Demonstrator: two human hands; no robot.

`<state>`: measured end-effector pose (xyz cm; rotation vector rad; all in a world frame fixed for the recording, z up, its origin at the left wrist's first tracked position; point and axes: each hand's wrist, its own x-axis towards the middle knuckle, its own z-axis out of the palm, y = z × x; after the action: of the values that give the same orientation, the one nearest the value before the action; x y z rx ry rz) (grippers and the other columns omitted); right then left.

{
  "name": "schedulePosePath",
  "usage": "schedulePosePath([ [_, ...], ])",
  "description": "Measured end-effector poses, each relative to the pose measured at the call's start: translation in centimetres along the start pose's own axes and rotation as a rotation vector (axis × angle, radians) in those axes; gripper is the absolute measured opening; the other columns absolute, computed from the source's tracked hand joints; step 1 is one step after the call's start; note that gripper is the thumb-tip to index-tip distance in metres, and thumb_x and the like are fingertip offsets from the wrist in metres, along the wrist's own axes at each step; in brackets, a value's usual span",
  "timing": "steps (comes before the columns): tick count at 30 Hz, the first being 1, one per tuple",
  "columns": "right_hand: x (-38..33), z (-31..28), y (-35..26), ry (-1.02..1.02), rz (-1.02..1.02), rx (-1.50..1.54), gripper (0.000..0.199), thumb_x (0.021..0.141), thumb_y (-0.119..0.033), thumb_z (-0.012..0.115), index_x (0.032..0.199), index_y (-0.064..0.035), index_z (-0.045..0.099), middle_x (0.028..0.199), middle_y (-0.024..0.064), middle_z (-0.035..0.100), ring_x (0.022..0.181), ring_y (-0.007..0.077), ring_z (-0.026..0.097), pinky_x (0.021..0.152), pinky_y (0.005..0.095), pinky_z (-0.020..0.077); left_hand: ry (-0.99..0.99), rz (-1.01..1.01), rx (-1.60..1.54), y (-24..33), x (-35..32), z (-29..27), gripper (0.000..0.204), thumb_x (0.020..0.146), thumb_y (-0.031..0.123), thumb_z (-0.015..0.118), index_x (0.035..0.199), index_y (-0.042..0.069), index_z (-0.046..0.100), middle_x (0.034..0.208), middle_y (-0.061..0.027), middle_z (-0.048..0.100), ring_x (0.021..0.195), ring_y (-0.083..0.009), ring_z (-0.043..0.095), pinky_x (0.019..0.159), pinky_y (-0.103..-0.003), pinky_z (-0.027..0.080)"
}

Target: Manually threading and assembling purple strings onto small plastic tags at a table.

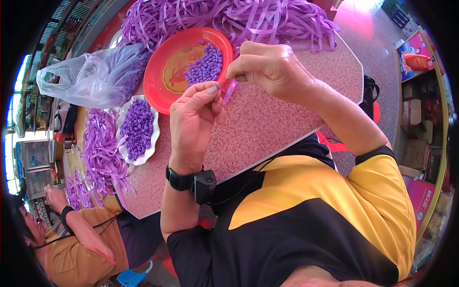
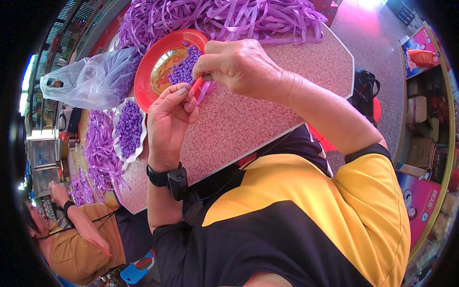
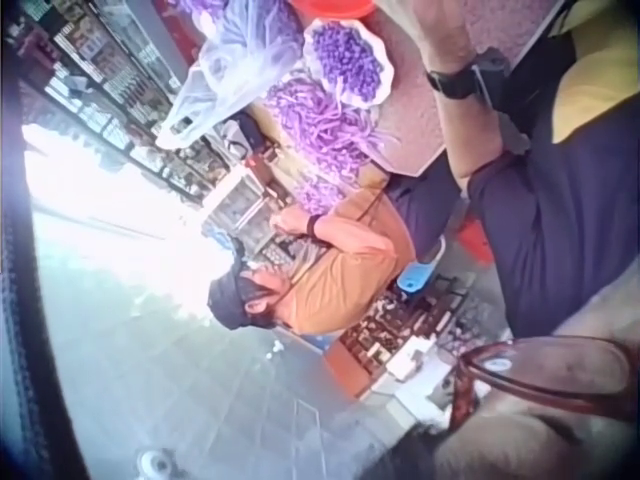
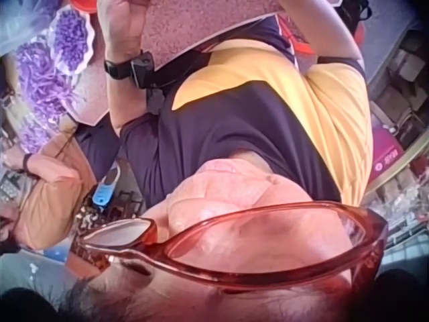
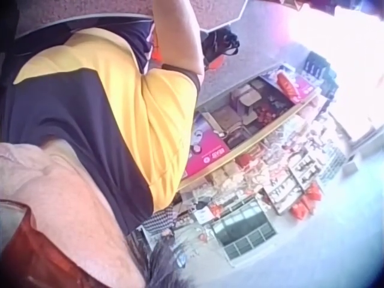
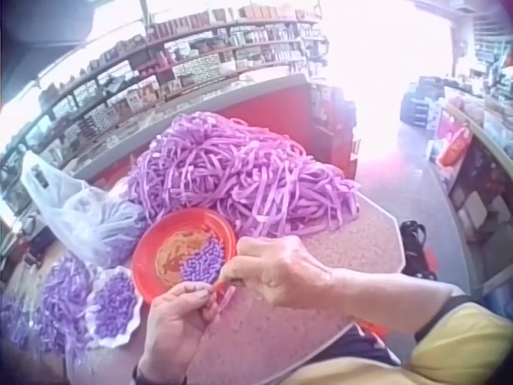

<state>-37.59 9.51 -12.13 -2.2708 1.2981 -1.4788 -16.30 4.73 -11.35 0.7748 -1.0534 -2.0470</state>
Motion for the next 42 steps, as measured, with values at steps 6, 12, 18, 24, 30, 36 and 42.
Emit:
schedulePosePath([
  [6,0.0,-0.1,0.0,0.001,0.003,-0.012,0.021,0.08,0.007,0.07,0.097,-0.0049,0.071,0.078,0.0076,0.058,0.07,0.0232,0.062,0.06,0.033,0.0485,0.008,0.014,0.018,0.0,-0.1,0.0,0.016,0.092,0.002,0.061,0.104,-0.007,0.064,0.081,-0.0069,0.063,0.068,-0.0134,0.058,0.056,-0.028,0.049],
  [12,0.0,-0.2,-0.2,-0.014,-0.025,-0.117,0.025,0.076,0.008,0.069,0.097,-0.0058,0.071,0.079,0.0093,0.058,0.072,0.0267,0.063,0.061,0.0351,0.0495,0.128,0.116,0.224,0.2,-0.4,0.8,0.013,0.088,0.002,0.068,0.098,-0.006,0.068,0.071,-0.0026,0.06,0.056,-0.0075,0.052,0.048,-0.022,0.042],
  [18,0.0,0.0,-0.2,-0.046,-0.028,-0.123,0.031,0.075,0.008,0.066,0.103,-0.0052,0.066,0.087,0.0101,0.059,0.08,0.0314,0.064,0.066,0.0386,0.051,0.208,0.186,0.367,0.2,-0.2,0.2,0.006,0.085,0.003,0.07,0.087,-0.002,0.069,0.061,0.0024,0.053,0.046,-0.0036,0.042,0.041,-0.019,0.033],
  [24,0.2,-0.1,0.6,-0.067,-0.021,-0.213,0.023,0.077,0.003,0.066,0.098,-0.0045,0.064,0.091,0.01,0.06,0.084,0.033,0.063,0.072,0.0408,0.05,0.214,0.162,0.298,0.3,-0.4,0.2,0.006,0.084,0.003,0.071,0.086,-0.002,0.068,0.061,0.0038,0.052,0.046,-0.0022,0.04,0.04,-0.018,0.03],
  [30,0.2,0.2,-1.3,-0.109,-0.099,-0.326,0.017,0.079,-0.002,0.068,0.095,-0.007,0.067,0.084,0.0093,0.063,0.08,0.0309,0.064,0.07,0.0397,0.0509,0.184,0.155,0.307,0.1,-0.5,0.9,0.01,0.084,0.003,0.072,0.092,-0.002,0.07,0.064,0.0053,0.053,0.049,-0.001,0.041,0.043,-0.017,0.031],
  [36,0.1,0.4,-1.5,-0.035,0.011,-0.236,0.012,0.08,-0.003,0.069,0.092,-0.007,0.066,0.077,0.0088,0.067,0.071,0.0275,0.067,0.059,0.036,0.051,0.113,0.204,0.45,-0.1,-1.1,1.9,0.023,0.08,0.004,0.08,0.101,-0.001,0.073,0.074,0.0078,0.059,0.062,0.0007,0.046,0.058,-0.015,0.037],
  [42,-0.2,0.0,-1.6,-0.088,0.08,-0.146,0.01,0.082,-0.002,0.069,0.091,-0.0058,0.066,0.077,0.0109,0.067,0.073,0.0279,0.068,0.061,0.0345,0.0521,0.168,0.285,0.523,-0.4,-1.2,1.9,0.013,0.079,0.003,0.08,0.091,0.001,0.074,0.075,0.006,0.061,0.068,-0.0015,0.052,0.062,-0.016,0.04],
])
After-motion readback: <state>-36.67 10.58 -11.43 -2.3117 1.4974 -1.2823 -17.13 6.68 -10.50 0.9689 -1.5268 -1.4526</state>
